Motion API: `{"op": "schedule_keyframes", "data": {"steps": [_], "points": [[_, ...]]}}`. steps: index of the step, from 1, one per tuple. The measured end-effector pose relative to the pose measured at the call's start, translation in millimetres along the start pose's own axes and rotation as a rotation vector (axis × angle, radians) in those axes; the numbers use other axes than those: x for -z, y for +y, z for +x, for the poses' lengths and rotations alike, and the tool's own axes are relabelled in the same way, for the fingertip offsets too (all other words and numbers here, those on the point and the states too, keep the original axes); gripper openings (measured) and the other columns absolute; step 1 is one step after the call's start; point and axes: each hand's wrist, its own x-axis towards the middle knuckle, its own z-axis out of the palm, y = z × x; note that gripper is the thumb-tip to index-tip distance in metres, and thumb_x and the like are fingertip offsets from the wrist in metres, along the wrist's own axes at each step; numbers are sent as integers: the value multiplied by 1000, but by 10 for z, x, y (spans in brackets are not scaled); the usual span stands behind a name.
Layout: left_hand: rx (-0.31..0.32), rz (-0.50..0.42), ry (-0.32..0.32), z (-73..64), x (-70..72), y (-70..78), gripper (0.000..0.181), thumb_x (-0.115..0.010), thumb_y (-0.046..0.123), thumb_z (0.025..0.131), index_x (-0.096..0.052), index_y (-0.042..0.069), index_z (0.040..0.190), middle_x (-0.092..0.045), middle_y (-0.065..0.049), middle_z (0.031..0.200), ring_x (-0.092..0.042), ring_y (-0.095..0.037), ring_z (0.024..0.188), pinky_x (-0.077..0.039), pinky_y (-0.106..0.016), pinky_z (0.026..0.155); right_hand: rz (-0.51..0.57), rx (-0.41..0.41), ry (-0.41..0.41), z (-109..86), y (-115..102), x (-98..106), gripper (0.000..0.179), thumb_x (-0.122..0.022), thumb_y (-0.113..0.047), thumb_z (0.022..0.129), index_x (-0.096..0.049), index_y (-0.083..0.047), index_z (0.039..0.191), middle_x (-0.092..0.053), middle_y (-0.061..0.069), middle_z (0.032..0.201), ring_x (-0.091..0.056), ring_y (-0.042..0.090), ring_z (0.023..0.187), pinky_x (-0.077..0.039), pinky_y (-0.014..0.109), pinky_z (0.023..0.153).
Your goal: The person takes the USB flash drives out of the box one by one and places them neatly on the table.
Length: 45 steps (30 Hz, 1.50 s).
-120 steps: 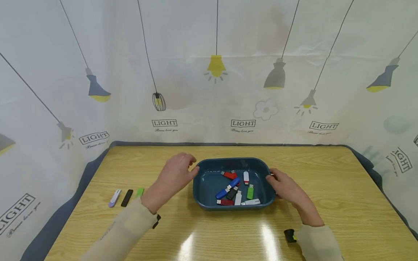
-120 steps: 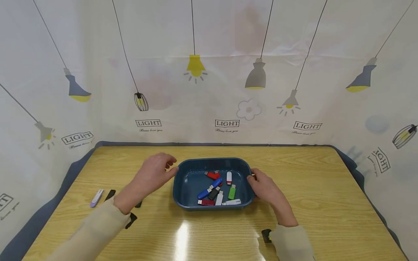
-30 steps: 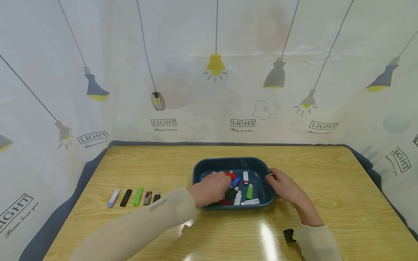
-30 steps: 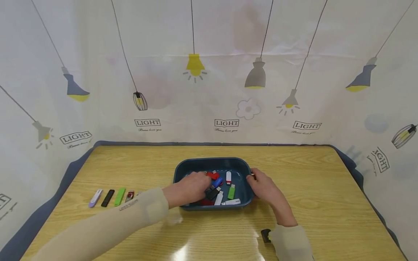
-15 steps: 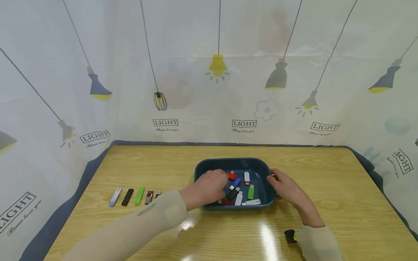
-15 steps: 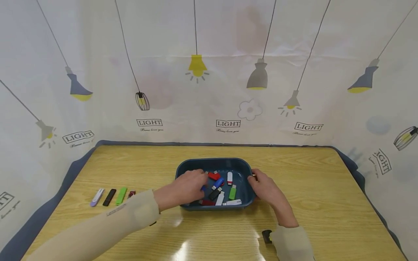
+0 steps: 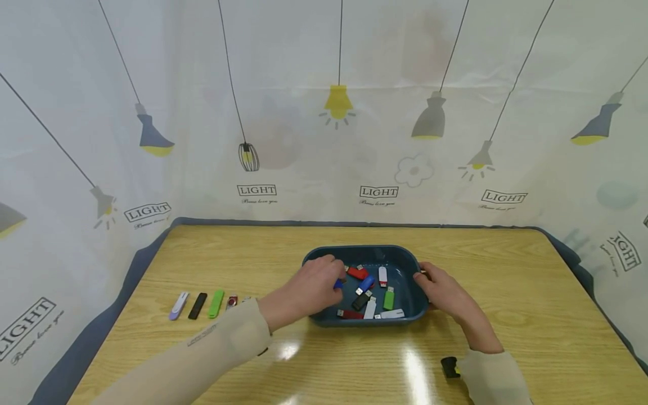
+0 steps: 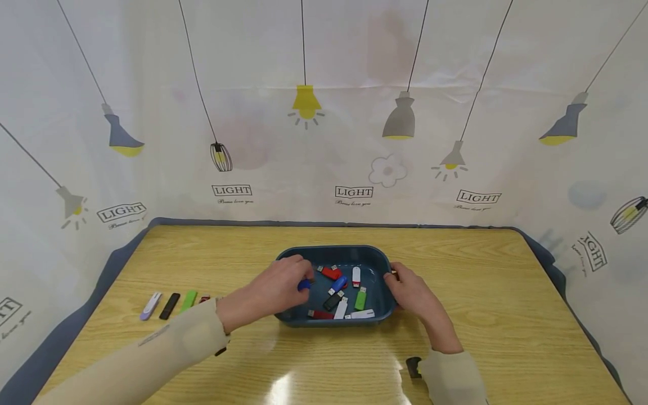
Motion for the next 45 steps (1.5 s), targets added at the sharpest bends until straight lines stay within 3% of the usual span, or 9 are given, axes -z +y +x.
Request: {"op": "schedule_keyframes", "data": {"steps": [9, 22, 31, 45], "points": [[49, -42, 32, -105, 108, -88, 18, -80, 10, 87, -72, 5, 102, -66, -4, 95, -57, -16, 82, -53, -32, 73, 5, -5, -1, 0, 9, -1, 52, -37, -17, 112, -29, 14, 152, -49, 39, 139, -67, 36, 105, -62, 43, 71], [212, -182, 110, -274, 304, -297, 17, -79, 10, 86, -72, 6, 102, -66, -1, 94, -60, -16, 85, -55, -34, 77, 7, -2, 1, -1, 10, -11, 52, -38, -17, 112, -29, 15, 152, -50, 39, 138, -67, 37, 106, -63, 44, 73], [284, -222, 183, -471, 382, -471, 14, -75, 9, 87, -72, 6, 100, -67, -1, 91, -63, -13, 80, -56, -32, 73, 21, 1, -4, -3, 19, -8, 52, -37, -17, 112, -29, 15, 152, -51, 38, 136, -67, 36, 105, -63, 44, 73], [350, -250, 209, -845, 365, -769, 13, -74, 10, 90, -73, 4, 101, -70, -2, 89, -64, -13, 79, -56, -36, 72, 7, -9, 2, 6, 14, -3, 52, -37, -18, 112, -28, 14, 153, -50, 38, 138, -67, 36, 106, -63, 44, 73]]}}
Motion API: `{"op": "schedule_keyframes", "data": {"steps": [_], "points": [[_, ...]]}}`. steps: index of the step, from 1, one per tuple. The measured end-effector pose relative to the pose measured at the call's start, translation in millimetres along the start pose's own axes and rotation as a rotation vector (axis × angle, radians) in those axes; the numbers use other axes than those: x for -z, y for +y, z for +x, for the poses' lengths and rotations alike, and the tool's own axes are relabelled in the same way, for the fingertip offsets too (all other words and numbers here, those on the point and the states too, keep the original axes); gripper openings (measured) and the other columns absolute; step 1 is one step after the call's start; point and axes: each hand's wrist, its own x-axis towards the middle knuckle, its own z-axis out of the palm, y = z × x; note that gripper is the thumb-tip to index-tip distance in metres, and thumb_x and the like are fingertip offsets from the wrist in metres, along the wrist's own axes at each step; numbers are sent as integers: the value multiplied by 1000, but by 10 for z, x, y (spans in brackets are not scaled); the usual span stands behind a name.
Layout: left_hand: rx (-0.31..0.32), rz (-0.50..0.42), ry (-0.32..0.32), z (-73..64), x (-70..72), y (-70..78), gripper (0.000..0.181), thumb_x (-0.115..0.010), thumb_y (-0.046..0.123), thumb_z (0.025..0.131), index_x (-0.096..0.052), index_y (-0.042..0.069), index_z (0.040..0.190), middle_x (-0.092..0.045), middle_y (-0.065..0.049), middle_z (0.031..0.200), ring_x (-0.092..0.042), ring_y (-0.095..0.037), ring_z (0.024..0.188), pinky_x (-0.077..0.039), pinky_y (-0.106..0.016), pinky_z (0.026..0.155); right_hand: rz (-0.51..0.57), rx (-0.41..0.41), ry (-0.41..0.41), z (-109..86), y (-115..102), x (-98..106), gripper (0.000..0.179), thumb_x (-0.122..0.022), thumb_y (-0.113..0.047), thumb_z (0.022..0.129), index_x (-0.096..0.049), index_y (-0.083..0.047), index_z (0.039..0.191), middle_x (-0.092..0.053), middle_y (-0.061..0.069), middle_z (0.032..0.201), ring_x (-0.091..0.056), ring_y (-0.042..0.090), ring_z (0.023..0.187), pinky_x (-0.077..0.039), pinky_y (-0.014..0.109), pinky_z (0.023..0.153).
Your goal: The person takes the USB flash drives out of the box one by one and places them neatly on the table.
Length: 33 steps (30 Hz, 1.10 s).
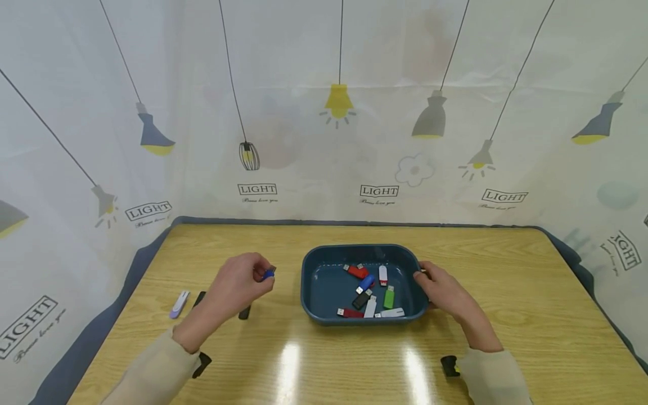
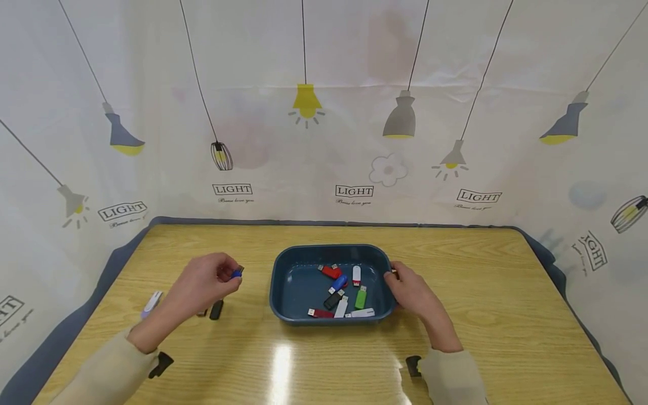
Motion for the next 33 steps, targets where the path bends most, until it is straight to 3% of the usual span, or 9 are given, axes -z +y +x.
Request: {"op": "schedule_keyframes", "data": {"steps": [15, 25, 33], "points": [[116, -13, 9, -235, 20, -320, 17, -75, 15, 92, -72, 2, 103, -69, -2, 88, -64, -14, 78, -55, -35, 69, 28, 22, -14, -10, 10, 6, 54, -37, -18, 112, -26, 15, 154, -49, 39, 139, -68, 36, 106, -63, 44, 74], [170, 43, -29, -440, -98, -477, 17, -79, 16, 88, -73, 3, 97, -68, 2, 81, -63, -11, 73, -53, -33, 63, 31, 18, -16, -15, 6, 5, 54, -36, -18, 112, -26, 15, 154, -49, 38, 139, -68, 36, 107, -62, 44, 75], [171, 124, -36, -580, -221, -559, 13, -82, 13, 84, -73, 5, 89, -66, 3, 75, -58, -9, 66, -49, -31, 58, 33, 18, -17, -14, 4, 6, 53, -36, -17, 112, -26, 15, 153, -50, 38, 138, -68, 36, 106, -63, 44, 75]]}}
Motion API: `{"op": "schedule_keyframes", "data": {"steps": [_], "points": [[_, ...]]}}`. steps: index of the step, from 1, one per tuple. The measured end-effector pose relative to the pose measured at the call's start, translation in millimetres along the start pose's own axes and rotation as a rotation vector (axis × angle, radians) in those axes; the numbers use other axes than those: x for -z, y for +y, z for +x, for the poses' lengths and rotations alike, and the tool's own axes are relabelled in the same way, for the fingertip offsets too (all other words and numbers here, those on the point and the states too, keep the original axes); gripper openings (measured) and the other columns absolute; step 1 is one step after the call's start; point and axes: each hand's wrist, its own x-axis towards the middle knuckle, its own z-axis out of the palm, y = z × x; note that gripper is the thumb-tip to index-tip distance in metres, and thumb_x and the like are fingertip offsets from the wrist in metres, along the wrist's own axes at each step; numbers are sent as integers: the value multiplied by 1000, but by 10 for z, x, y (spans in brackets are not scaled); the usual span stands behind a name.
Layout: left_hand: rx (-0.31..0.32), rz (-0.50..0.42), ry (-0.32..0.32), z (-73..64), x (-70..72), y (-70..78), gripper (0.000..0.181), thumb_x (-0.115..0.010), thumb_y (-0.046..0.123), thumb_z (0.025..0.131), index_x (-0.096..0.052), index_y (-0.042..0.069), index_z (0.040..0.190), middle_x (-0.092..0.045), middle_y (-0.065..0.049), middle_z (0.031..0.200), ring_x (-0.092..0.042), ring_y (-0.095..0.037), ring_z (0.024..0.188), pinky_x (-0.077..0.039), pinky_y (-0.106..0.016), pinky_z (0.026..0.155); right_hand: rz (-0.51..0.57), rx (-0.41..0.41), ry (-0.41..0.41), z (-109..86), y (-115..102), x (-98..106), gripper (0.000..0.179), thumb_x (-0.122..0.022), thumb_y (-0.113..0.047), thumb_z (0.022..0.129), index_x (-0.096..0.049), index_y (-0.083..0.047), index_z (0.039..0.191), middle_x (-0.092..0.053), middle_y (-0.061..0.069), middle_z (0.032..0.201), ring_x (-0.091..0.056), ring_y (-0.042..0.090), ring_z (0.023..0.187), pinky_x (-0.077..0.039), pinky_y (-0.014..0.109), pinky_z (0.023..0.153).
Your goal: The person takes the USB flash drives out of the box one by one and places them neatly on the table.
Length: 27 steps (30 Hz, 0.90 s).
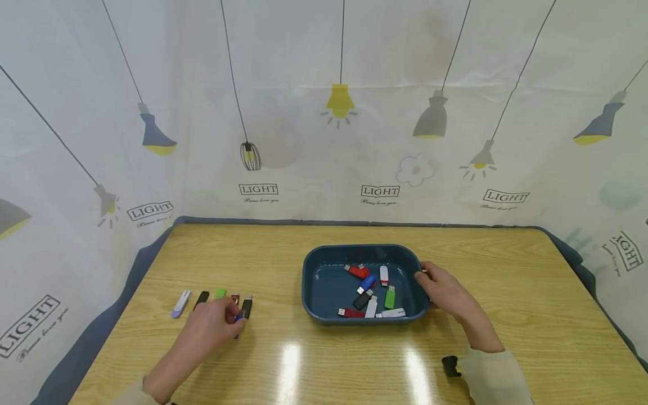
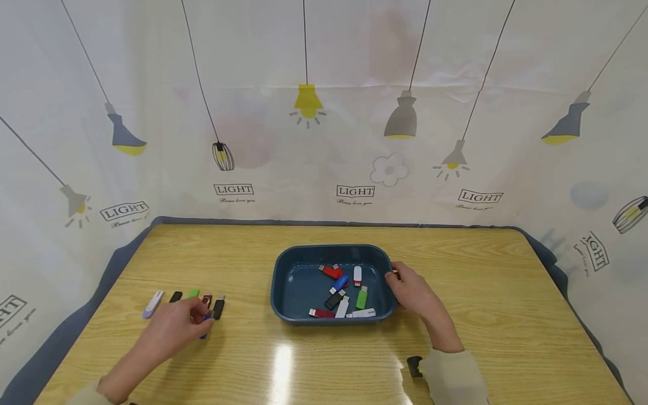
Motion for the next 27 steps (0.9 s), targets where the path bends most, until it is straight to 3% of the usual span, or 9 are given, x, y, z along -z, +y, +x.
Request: {"op": "schedule_keyframes", "data": {"steps": [7, 17, 27], "points": [[52, 13, -68, -31, -122, -10, 12, -80, 13, 85, -72, 5, 89, -63, 2, 74, -53, -11, 63, -45, -29, 54, -9, 2, 5, -9, 5, 3, 53, -36, -17, 112, -27, 15, 153, -49, 39, 138, -68, 36, 106, -62, 44, 75], [22, 92, -56, -47, -210, -25, 15, -82, 14, 83, -69, 6, 85, -56, 4, 66, -49, -12, 58, -38, -27, 52, -14, 0, 9, 5, 20, -5, 54, -36, -18, 112, -26, 14, 154, -48, 39, 141, -67, 37, 108, -62, 45, 75], [38, 99, -49, -44, -207, -52, 14, -81, 15, 84, -71, 5, 85, -57, 4, 66, -48, -12, 57, -39, -29, 52, -6, 1, 14, 5, 16, -11, 53, -37, -18, 112, -27, 14, 154, -49, 38, 140, -67, 36, 107, -63, 44, 75]]}}
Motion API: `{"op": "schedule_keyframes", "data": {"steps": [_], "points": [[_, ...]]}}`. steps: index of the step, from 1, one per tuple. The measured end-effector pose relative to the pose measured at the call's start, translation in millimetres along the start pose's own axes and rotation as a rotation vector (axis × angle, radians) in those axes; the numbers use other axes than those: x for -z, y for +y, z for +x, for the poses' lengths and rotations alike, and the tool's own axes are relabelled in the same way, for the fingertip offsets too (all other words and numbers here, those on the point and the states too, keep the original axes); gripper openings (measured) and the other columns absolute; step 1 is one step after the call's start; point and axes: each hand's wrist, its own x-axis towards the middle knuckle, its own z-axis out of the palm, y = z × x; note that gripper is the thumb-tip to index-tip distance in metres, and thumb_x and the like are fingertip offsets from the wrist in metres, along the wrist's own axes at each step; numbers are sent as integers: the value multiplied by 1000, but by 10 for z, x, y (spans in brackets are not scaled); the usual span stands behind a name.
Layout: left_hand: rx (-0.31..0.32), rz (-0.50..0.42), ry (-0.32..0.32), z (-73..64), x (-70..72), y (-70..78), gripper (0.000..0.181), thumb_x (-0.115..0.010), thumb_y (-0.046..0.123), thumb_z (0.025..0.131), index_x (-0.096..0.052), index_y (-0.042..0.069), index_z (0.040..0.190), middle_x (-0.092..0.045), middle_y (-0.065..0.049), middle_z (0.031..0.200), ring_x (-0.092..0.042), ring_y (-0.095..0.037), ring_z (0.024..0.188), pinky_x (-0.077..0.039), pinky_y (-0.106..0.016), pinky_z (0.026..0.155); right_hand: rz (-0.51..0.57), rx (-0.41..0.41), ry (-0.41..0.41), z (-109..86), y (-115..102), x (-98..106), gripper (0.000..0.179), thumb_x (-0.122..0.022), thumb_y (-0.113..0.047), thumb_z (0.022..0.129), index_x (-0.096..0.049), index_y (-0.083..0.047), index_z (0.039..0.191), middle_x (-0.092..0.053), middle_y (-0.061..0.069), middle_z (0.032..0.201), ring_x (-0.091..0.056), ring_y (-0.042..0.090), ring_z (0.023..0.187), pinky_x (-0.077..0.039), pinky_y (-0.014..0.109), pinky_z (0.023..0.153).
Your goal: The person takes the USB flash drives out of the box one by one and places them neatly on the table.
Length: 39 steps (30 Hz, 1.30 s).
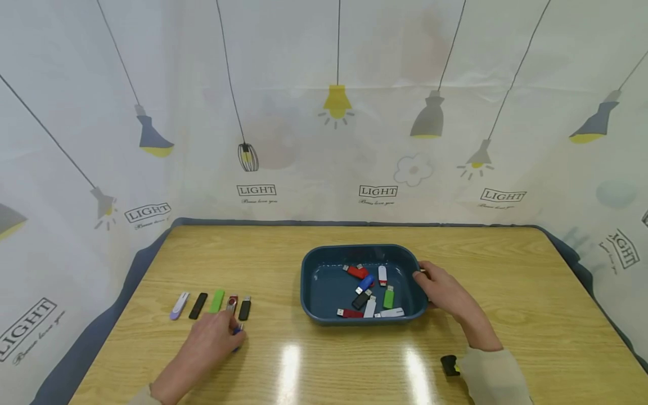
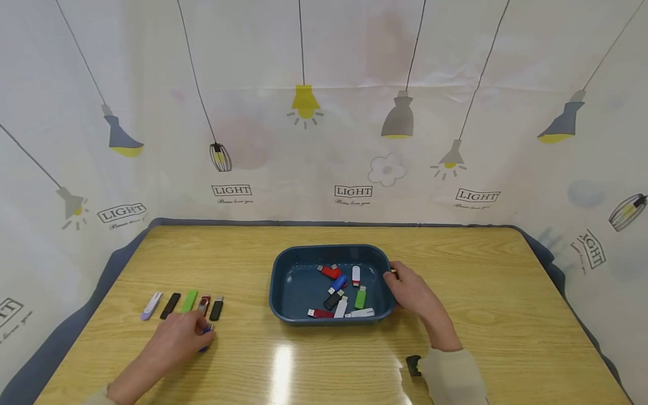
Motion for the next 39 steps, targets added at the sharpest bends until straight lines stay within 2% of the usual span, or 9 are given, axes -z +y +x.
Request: {"op": "schedule_keyframes", "data": {"steps": [10, 14, 19, 21, 24, 28, 35, 39], "points": [[22, 27, -15, 11, -5, -10, 17, -83, 18, 85, -74, 3, 85, -57, 3, 66, -48, -11, 55, -35, -26, 50, -6, 3, -5, -19, -30, 1, 53, -37, -17, 112, -27, 15, 153, -49, 38, 139, -67, 36, 106, -62, 44, 75], [15, 22, -15, 1, 9, -6, 21, -82, 20, 86, -71, 7, 75, -51, 4, 63, -43, -10, 53, -31, -24, 48, -12, 3, -4, -21, -38, 3, 52, -37, -17, 112, -28, 15, 152, -49, 38, 139, -67, 36, 106, -62, 44, 75], [-17, -1, 8, -12, 95, 28, 27, -80, 22, 89, -65, 6, 73, -43, 4, 57, -37, -9, 49, -27, -23, 46, -19, 2, -6, -15, -40, 8, 53, -37, -17, 112, -28, 15, 152, -47, 39, 141, -66, 37, 107, -62, 44, 75], [-50, 4, 42, -3, 148, 60, 24, -81, 22, 90, -66, 5, 79, -46, 3, 60, -39, -10, 51, -29, -23, 46, -22, 1, -7, -12, -38, 10, 53, -37, -17, 112, -27, 15, 153, -47, 39, 142, -66, 38, 108, -62, 44, 75], [-87, 23, 73, 34, 236, 147, 22, -81, 22, 90, -68, 4, 87, -52, 2, 69, -44, -11, 55, -35, -26, 48, -22, -1, -8, -11, -35, 9, 53, -37, -17, 112, -27, 15, 153, -46, 39, 142, -66, 38, 108, -62, 44, 75], [-130, 30, 106, 88, 341, 317, 23, -79, 23, 92, -73, 4, 104, -65, -2, 84, -59, -13, 68, -49, -31, 55, -18, 3, -8, -14, -40, 13, 53, -37, -17, 112, -28, 14, 153, -46, 39, 142, -67, 37, 108, -62, 43, 75], [-253, 6, 146, 187, 404, 661, 20, -79, 21, 92, -73, 8, 107, -69, -5, 96, -68, -20, 85, -56, -36, 69, -16, 7, -5, -16, -41, 11, 52, -37, -17, 112, -29, 14, 153, -48, 39, 141, -67, 36, 106, -62, 43, 74], [-330, -41, 118, 262, 387, 872, 21, -78, 19, 94, -72, 8, 111, -70, -6, 104, -68, -23, 94, -57, -40, 77, -20, 5, -1, -18, -35, 8, 52, -37, -17, 112, -29, 14, 153, -49, 38, 140, -67, 36, 106, -62, 43, 74]]}}
